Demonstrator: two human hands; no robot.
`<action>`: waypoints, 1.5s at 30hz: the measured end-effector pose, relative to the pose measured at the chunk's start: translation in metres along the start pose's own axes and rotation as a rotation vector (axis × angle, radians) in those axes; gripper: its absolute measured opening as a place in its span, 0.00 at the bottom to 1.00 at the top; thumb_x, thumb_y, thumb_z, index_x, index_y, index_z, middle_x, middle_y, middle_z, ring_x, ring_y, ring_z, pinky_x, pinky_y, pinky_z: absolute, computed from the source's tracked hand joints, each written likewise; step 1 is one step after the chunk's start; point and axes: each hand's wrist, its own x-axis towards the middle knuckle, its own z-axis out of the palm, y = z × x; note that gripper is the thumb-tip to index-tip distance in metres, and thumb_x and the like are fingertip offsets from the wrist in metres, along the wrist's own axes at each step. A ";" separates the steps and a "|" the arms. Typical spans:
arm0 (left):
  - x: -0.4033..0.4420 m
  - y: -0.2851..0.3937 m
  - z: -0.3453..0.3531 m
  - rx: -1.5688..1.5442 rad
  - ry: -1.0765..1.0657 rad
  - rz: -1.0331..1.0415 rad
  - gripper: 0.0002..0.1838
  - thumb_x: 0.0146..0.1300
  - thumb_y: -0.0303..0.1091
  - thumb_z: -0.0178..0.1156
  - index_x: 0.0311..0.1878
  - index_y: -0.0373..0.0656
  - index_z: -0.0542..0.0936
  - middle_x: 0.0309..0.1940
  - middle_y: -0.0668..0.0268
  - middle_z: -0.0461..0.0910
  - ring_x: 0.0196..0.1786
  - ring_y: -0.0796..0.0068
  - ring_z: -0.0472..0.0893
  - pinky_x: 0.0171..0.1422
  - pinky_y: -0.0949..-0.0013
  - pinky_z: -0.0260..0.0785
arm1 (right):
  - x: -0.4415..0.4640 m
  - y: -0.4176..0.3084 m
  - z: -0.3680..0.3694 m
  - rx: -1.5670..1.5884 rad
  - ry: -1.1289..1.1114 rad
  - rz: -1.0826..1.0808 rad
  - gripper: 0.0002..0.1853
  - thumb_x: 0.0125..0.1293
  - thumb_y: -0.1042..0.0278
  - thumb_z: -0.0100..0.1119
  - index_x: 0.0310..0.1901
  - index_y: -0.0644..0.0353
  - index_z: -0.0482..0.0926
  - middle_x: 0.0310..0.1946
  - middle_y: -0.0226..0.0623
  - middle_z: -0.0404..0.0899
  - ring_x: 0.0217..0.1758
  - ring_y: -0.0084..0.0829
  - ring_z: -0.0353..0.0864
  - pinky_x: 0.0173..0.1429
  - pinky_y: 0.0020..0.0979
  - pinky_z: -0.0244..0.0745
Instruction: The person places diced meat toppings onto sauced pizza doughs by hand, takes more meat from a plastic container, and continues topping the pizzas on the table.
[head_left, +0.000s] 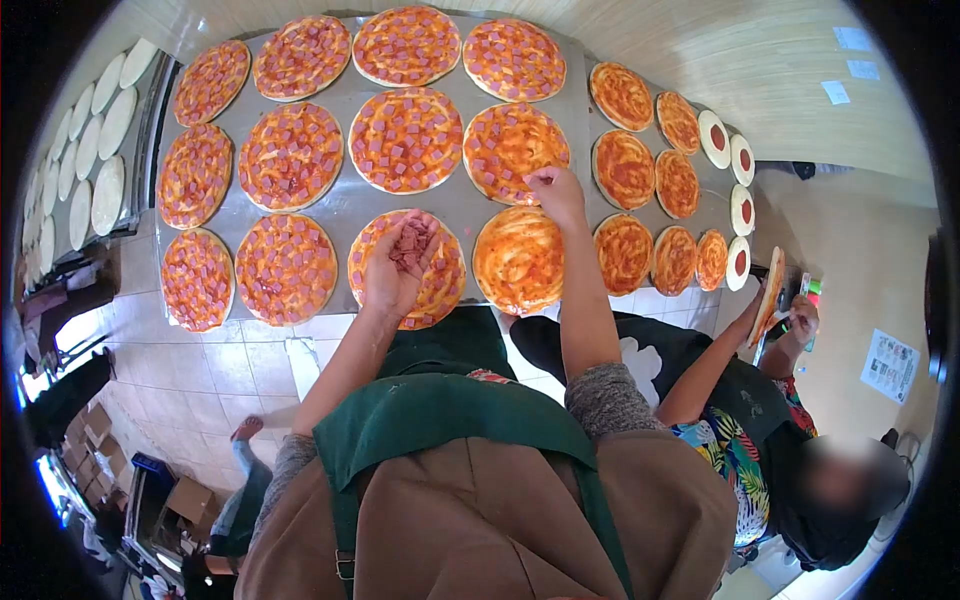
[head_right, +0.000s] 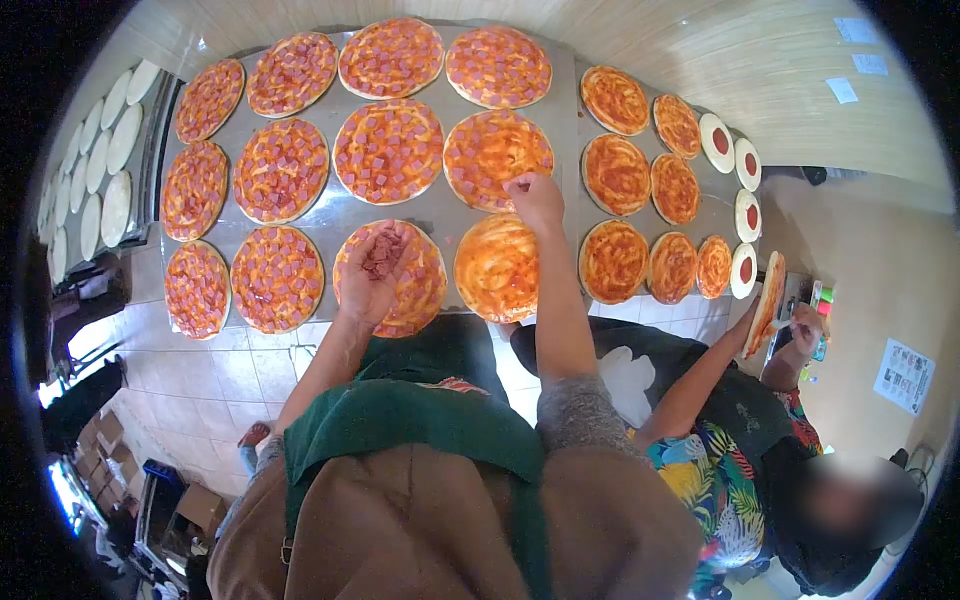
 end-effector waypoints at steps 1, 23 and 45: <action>0.000 0.000 0.000 0.013 -0.005 -0.005 0.18 0.71 0.35 0.42 0.57 0.34 0.71 0.51 0.58 0.78 0.57 0.64 0.76 0.68 0.59 0.65 | -0.002 -0.004 0.000 -0.023 0.000 0.005 0.12 0.56 0.57 0.64 0.33 0.58 0.84 0.30 0.36 0.84 0.34 0.32 0.83 0.40 0.33 0.75; 0.000 -0.005 -0.007 0.267 -0.127 0.032 0.18 0.72 0.39 0.43 0.55 0.37 0.74 0.50 0.61 0.78 0.56 0.69 0.76 0.66 0.64 0.65 | -0.074 -0.041 0.089 -0.575 0.038 -0.608 0.03 0.48 0.69 0.59 0.27 0.54 0.80 0.27 0.36 0.79 0.42 0.39 0.74 0.45 0.40 0.71; 0.011 -0.016 0.021 0.154 -0.117 -0.208 0.19 0.72 0.39 0.41 0.55 0.36 0.72 0.50 0.60 0.77 0.55 0.65 0.76 0.63 0.65 0.67 | -0.009 -0.010 -0.019 -0.381 0.270 -0.266 0.02 0.57 0.68 0.63 0.30 0.55 0.83 0.35 0.32 0.80 0.34 0.35 0.80 0.45 0.36 0.74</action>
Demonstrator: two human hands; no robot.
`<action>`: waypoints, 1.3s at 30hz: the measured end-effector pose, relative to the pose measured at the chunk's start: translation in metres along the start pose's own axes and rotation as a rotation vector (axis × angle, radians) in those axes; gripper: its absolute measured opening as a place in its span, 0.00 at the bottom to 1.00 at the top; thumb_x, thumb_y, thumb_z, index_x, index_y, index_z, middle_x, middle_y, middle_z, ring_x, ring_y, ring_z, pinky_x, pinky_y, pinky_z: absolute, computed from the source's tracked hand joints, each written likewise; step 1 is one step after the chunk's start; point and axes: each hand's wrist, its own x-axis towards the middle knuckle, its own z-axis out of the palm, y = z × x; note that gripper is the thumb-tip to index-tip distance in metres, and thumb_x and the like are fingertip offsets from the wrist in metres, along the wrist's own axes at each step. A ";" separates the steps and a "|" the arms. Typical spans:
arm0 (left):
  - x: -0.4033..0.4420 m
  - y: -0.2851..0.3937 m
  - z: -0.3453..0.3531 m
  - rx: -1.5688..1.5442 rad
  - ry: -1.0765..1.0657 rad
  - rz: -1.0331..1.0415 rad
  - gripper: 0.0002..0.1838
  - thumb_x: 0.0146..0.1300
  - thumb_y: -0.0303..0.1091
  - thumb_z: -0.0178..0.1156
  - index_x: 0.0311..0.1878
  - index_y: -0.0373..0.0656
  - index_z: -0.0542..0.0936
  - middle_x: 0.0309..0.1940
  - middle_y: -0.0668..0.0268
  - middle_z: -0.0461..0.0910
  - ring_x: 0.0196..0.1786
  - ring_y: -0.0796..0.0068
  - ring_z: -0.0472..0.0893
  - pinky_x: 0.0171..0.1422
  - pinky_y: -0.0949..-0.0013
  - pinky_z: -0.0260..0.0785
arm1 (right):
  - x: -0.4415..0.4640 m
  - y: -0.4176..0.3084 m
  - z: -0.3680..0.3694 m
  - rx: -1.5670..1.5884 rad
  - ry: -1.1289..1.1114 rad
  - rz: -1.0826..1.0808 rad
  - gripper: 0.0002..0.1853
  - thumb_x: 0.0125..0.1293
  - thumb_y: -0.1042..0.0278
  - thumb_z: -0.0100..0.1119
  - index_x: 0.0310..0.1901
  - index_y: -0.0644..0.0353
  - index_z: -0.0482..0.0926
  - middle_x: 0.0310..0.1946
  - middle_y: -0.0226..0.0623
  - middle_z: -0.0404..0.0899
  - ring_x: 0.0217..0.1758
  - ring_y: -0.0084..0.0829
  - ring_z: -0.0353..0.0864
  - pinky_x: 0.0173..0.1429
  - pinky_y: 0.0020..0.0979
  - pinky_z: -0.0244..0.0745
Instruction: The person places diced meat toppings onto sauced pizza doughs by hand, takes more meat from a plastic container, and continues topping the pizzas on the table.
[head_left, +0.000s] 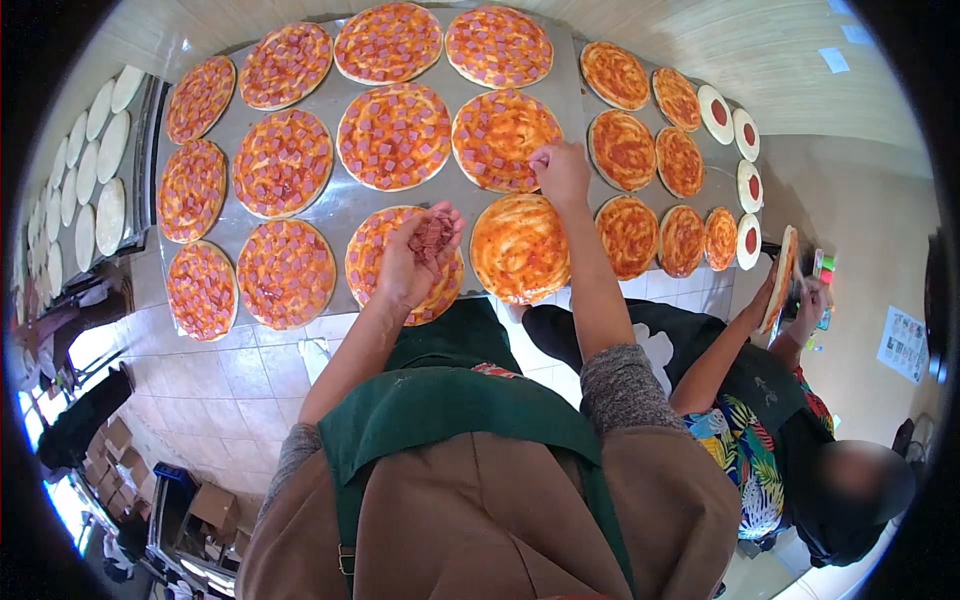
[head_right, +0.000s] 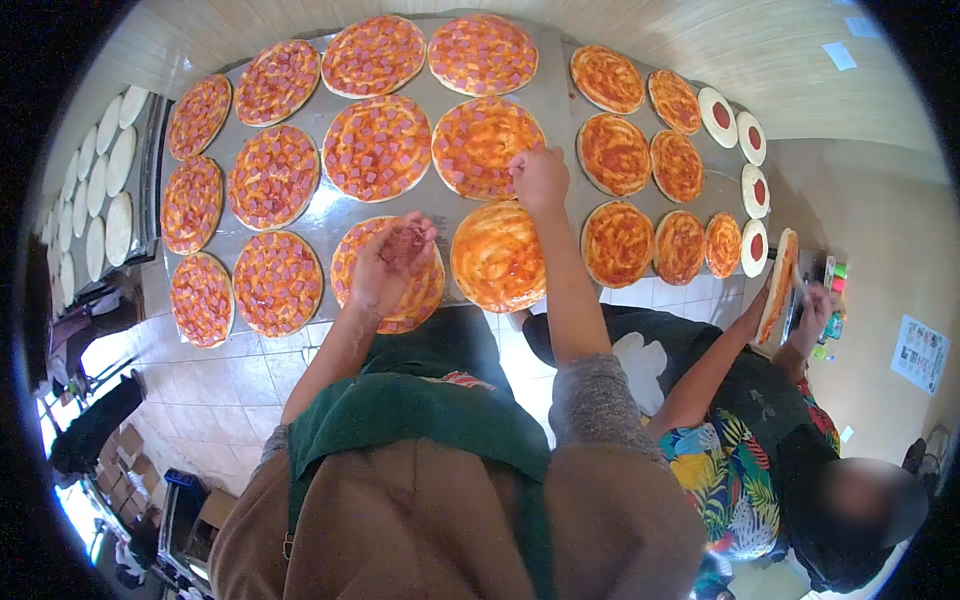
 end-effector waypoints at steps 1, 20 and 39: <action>0.002 -0.001 -0.001 -0.003 -0.016 -0.005 0.19 0.72 0.39 0.41 0.56 0.36 0.72 0.50 0.60 0.77 0.55 0.66 0.76 0.63 0.65 0.68 | 0.001 -0.003 -0.002 -0.041 0.030 -0.045 0.03 0.57 0.68 0.63 0.30 0.55 0.83 0.36 0.33 0.79 0.34 0.36 0.79 0.46 0.37 0.74; 0.011 -0.011 -0.003 -0.009 -0.004 -0.008 0.21 0.73 0.40 0.39 0.56 0.39 0.75 0.48 0.62 0.79 0.51 0.70 0.78 0.57 0.67 0.70 | -0.096 -0.127 -0.033 0.494 -0.117 -0.363 0.12 0.54 0.73 0.62 0.42 0.61 0.77 0.41 0.38 0.78 0.43 0.39 0.79 0.46 0.37 0.75; 0.012 -0.010 -0.002 -0.116 0.076 -0.005 0.19 0.72 0.36 0.40 0.55 0.32 0.73 0.51 0.54 0.77 0.58 0.59 0.76 0.67 0.62 0.66 | 0.001 0.046 -0.010 1.131 -0.293 0.352 0.12 0.63 0.69 0.61 0.45 0.67 0.80 0.32 0.32 0.82 0.28 0.17 0.75 0.34 0.18 0.70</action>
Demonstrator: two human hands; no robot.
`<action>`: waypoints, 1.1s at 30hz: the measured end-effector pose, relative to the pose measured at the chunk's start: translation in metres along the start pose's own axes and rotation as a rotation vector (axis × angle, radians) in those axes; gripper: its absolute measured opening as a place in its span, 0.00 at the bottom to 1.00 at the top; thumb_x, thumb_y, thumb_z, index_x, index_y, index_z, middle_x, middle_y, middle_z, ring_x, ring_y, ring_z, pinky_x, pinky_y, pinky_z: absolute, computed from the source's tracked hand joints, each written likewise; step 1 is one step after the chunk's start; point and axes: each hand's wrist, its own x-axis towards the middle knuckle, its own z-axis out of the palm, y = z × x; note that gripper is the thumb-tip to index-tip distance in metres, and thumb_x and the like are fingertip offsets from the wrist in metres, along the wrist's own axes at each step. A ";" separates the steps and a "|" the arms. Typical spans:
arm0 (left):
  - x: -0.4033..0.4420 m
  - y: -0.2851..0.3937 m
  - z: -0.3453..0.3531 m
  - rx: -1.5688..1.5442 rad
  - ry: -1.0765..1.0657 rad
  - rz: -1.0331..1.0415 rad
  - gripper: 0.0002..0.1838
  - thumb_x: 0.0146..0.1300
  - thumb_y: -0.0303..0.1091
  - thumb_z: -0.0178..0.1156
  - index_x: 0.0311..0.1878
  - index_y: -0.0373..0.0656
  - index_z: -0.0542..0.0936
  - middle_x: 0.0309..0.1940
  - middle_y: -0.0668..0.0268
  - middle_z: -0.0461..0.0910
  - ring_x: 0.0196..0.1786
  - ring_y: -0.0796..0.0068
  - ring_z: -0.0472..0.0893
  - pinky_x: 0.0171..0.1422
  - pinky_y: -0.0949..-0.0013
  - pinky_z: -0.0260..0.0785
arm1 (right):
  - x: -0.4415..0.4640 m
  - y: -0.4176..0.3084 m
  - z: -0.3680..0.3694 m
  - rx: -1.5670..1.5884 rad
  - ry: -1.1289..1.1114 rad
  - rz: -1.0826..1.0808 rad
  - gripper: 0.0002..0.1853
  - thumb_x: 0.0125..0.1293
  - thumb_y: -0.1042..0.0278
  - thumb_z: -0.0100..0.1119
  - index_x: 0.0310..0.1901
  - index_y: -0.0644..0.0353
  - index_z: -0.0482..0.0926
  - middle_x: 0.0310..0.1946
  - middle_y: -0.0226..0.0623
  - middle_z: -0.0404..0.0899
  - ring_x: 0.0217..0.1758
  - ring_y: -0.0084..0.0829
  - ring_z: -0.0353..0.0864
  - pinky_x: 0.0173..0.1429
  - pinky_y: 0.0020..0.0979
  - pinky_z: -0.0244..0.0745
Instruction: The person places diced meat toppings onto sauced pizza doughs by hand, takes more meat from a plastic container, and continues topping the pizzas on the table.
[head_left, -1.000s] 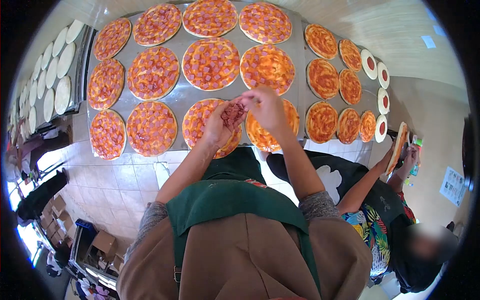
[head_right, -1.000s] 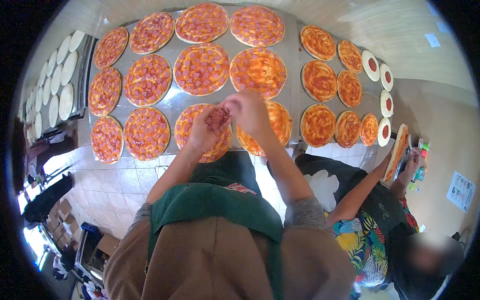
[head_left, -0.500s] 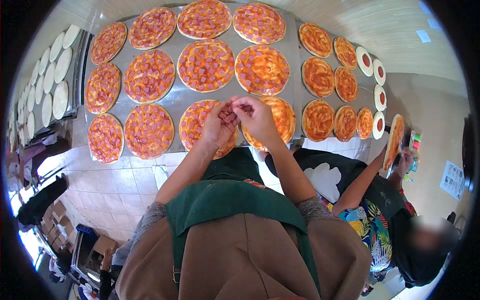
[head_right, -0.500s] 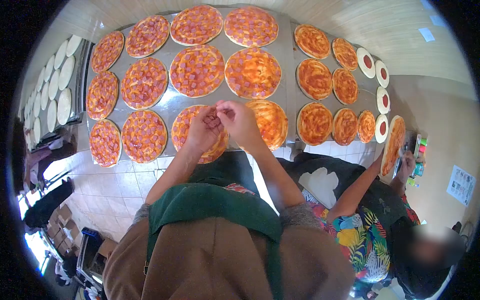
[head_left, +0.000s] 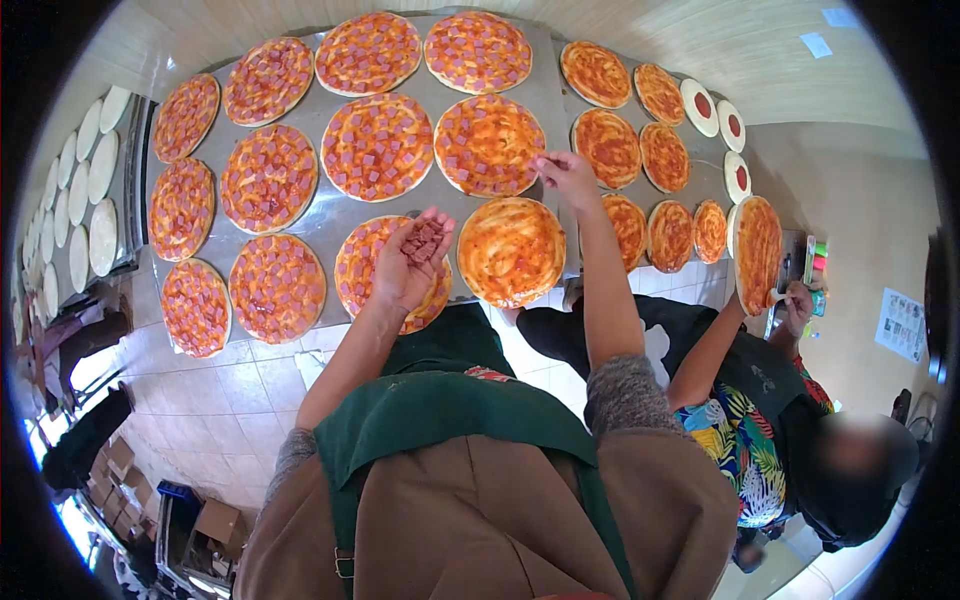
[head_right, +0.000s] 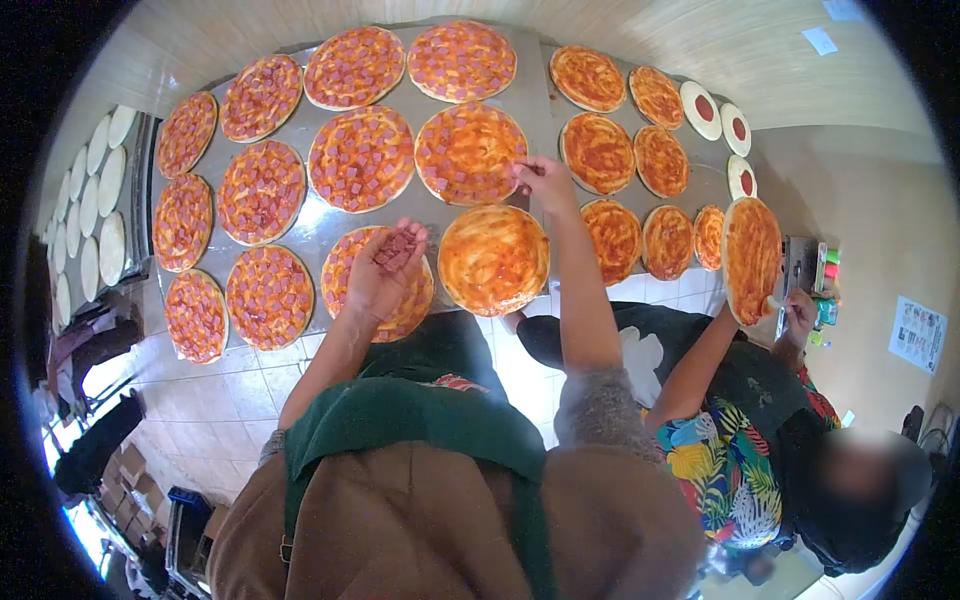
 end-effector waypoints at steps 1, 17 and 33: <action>0.000 0.000 -0.001 0.001 0.007 -0.002 0.19 0.72 0.36 0.40 0.55 0.32 0.73 0.51 0.54 0.77 0.58 0.59 0.76 0.67 0.62 0.67 | 0.009 0.003 -0.003 -0.077 0.000 -0.031 0.11 0.63 0.69 0.61 0.44 0.67 0.80 0.31 0.32 0.82 0.28 0.18 0.75 0.33 0.19 0.70; 0.001 0.003 -0.001 0.002 0.069 0.021 0.19 0.72 0.36 0.41 0.54 0.33 0.73 0.50 0.55 0.78 0.56 0.61 0.77 0.65 0.64 0.69 | 0.028 -0.006 0.013 -1.037 0.237 -0.282 0.05 0.55 0.67 0.61 0.31 0.57 0.83 0.31 0.40 0.82 0.35 0.42 0.81 0.41 0.40 0.75; 0.002 -0.002 -0.004 0.028 0.060 0.038 0.19 0.71 0.37 0.43 0.53 0.33 0.75 0.49 0.55 0.79 0.56 0.61 0.78 0.65 0.64 0.69 | 0.016 -0.012 0.021 -0.905 0.143 -0.201 0.08 0.61 0.64 0.59 0.37 0.58 0.84 0.34 0.40 0.83 0.37 0.37 0.82 0.41 0.35 0.75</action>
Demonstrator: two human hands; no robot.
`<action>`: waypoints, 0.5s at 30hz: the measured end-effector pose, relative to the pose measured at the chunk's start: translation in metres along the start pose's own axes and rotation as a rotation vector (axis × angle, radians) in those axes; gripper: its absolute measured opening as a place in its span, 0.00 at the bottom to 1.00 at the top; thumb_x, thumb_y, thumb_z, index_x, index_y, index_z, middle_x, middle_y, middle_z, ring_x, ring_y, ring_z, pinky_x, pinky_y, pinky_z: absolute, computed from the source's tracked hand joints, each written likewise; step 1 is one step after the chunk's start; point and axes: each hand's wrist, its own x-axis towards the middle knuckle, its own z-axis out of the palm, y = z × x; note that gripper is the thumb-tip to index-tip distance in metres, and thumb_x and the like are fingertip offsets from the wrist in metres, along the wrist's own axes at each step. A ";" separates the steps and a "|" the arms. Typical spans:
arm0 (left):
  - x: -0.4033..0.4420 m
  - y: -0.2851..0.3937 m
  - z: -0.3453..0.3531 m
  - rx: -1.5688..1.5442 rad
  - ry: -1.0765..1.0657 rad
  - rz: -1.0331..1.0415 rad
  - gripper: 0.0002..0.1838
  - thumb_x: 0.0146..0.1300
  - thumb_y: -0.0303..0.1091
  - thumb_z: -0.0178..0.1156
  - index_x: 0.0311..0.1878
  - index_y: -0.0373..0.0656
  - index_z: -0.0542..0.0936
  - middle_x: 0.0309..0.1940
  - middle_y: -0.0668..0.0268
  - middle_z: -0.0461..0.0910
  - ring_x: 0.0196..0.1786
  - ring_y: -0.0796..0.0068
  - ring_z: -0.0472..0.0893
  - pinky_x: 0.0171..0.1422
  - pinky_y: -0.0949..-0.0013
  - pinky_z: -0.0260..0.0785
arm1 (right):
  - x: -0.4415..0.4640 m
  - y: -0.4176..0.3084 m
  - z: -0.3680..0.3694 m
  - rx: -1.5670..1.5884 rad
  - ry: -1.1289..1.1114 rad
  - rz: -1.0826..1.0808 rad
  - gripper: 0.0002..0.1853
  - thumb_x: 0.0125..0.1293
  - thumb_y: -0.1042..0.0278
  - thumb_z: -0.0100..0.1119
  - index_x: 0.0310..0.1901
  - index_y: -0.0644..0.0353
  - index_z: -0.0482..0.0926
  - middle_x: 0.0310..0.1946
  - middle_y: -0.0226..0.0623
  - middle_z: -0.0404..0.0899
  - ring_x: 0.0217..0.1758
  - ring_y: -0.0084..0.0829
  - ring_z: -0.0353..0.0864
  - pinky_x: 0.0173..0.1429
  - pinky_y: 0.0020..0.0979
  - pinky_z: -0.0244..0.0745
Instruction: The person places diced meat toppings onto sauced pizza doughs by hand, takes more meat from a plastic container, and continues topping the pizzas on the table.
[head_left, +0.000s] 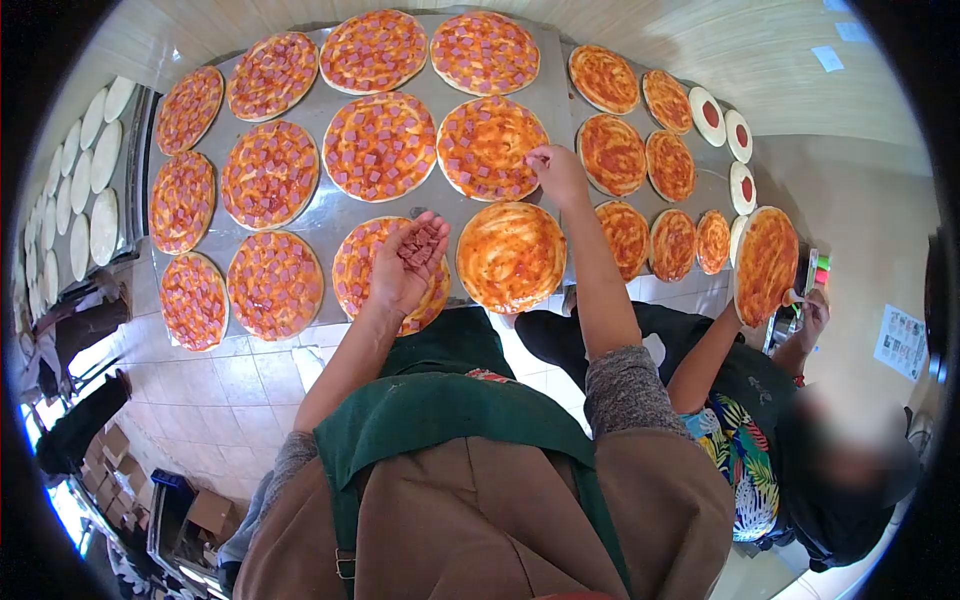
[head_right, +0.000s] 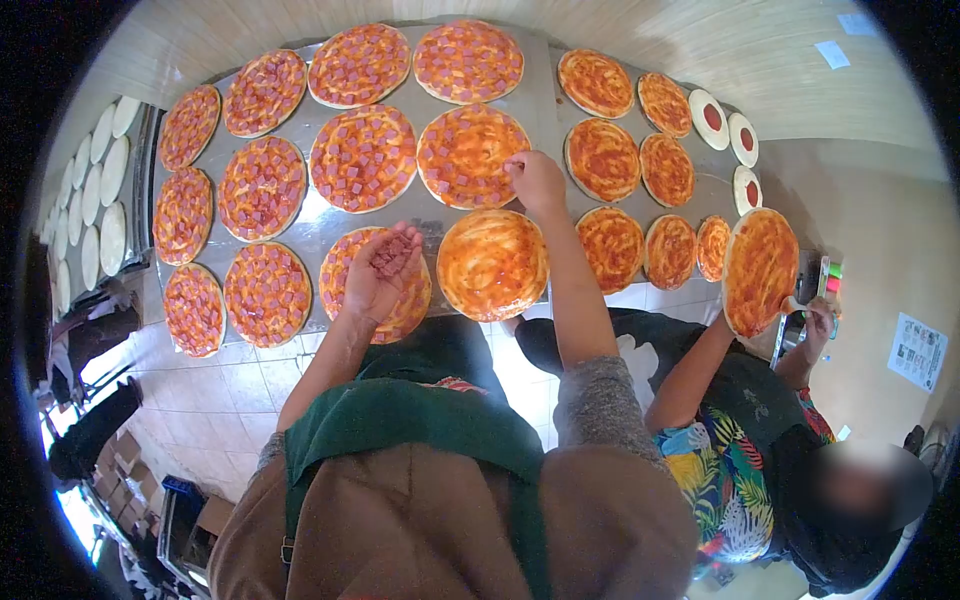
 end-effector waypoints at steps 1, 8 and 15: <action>-0.001 0.000 0.000 0.001 -0.003 0.003 0.19 0.71 0.37 0.43 0.53 0.33 0.75 0.49 0.56 0.79 0.56 0.61 0.78 0.65 0.64 0.69 | 0.001 -0.001 -0.003 0.049 0.005 0.010 0.09 0.61 0.64 0.60 0.37 0.59 0.84 0.33 0.39 0.83 0.36 0.36 0.82 0.41 0.34 0.75; -0.003 -0.001 -0.001 -0.002 -0.004 0.004 0.17 0.70 0.35 0.44 0.53 0.34 0.75 0.49 0.56 0.79 0.55 0.62 0.78 0.63 0.63 0.71 | -0.004 0.011 -0.011 0.703 -0.210 0.229 0.10 0.61 0.69 0.63 0.42 0.63 0.83 0.31 0.26 0.82 0.32 0.17 0.77 0.36 0.20 0.69; -0.002 -0.001 -0.001 -0.032 0.001 -0.019 0.17 0.69 0.34 0.45 0.53 0.34 0.75 0.48 0.56 0.79 0.55 0.62 0.78 0.62 0.63 0.71 | -0.008 0.018 -0.013 1.049 -0.340 0.359 0.13 0.63 0.65 0.63 0.47 0.60 0.80 0.34 0.25 0.81 0.33 0.14 0.75 0.38 0.17 0.69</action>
